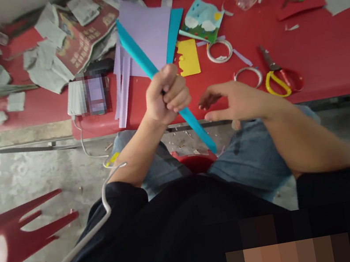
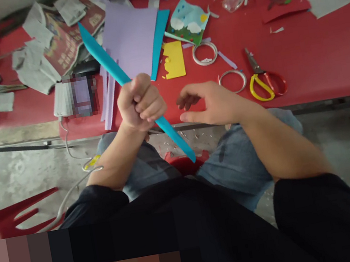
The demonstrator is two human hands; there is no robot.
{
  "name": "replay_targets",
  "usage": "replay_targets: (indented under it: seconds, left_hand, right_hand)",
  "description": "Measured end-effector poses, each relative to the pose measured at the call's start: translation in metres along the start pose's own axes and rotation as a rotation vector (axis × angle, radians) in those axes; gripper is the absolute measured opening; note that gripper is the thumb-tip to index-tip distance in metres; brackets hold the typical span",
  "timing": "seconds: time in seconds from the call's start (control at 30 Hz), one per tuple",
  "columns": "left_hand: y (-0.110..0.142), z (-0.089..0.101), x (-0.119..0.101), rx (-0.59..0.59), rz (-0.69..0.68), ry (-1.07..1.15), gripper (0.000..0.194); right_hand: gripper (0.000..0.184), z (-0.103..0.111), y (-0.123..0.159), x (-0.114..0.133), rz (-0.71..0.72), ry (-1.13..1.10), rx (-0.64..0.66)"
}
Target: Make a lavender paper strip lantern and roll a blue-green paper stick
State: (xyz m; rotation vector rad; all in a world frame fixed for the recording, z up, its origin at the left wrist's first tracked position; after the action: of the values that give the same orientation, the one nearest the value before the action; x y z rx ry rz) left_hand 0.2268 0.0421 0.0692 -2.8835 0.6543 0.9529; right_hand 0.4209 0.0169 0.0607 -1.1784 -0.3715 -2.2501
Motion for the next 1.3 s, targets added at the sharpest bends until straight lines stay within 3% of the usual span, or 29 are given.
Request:
replay_targets:
  seconds: [0.07,0.17,0.23,0.33,0.4,0.53,0.7,0.8,0.9,1.03,1.13,1.3]
  left_hand:
    - [0.010,-0.003,0.017,0.070,0.162,0.019,0.056]
    - [0.022,0.002,0.040,0.026,0.390,0.031,0.056]
    - [0.028,0.004,0.053,-0.010,0.506,0.035,0.057]
    - [0.034,-0.004,0.067,0.115,0.628,0.047,0.054]
    - [0.036,-0.009,0.075,0.203,0.676,0.051,0.052]
    - [0.036,-0.013,0.084,0.240,0.729,0.049,0.053]
    - [0.031,-0.029,0.083,0.347,0.658,0.062,0.056]
    - [0.027,-0.035,0.084,0.307,0.594,0.044,0.044]
    - [0.021,-0.034,0.085,0.215,0.489,0.010,0.041]
    - [0.012,-0.020,0.081,0.025,0.358,-0.061,0.037]
    - [0.004,-0.008,0.074,-0.047,0.259,-0.126,0.040]
    - [-0.008,0.019,0.058,-0.204,0.083,-0.170,0.041]
  right_hand:
    - [0.035,0.012,0.006,0.016,0.111,-0.044,-0.182]
    - [0.052,0.019,0.016,0.035,0.256,-0.067,-0.381]
    - [0.064,0.014,0.019,0.045,0.331,-0.029,-0.395]
    - [0.077,0.003,0.022,0.053,0.401,0.078,-0.343]
    - [0.079,-0.001,0.022,0.051,0.385,0.115,-0.310]
    - [0.076,-0.002,0.022,0.045,0.350,0.144,-0.297]
    - [0.057,0.003,0.024,0.047,0.314,0.084,-0.338]
    - [0.052,0.004,0.022,0.045,0.255,-0.143,-0.376]
    - [0.051,0.003,0.013,0.027,0.090,-0.391,-0.419]
    - [0.058,-0.003,-0.005,-0.013,-0.169,-0.533,-0.406]
    - [0.071,-0.014,-0.016,-0.034,-0.186,-0.536,-0.415]
    - [0.078,-0.051,-0.018,-0.045,-0.120,-0.376,-0.334]
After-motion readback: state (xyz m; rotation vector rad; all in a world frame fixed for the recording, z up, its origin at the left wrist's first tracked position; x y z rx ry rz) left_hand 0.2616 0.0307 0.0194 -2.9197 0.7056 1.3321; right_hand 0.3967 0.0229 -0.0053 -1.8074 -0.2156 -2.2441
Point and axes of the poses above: each hand's wrist, its own y-axis away from the middle knuckle, its own z-axis out of the back of the hand, x = y × z, the point moved 5 cm from there along -y, towards the middle knuckle, and after that the axes turned 8 degrees about y, right-handed, at the moved point
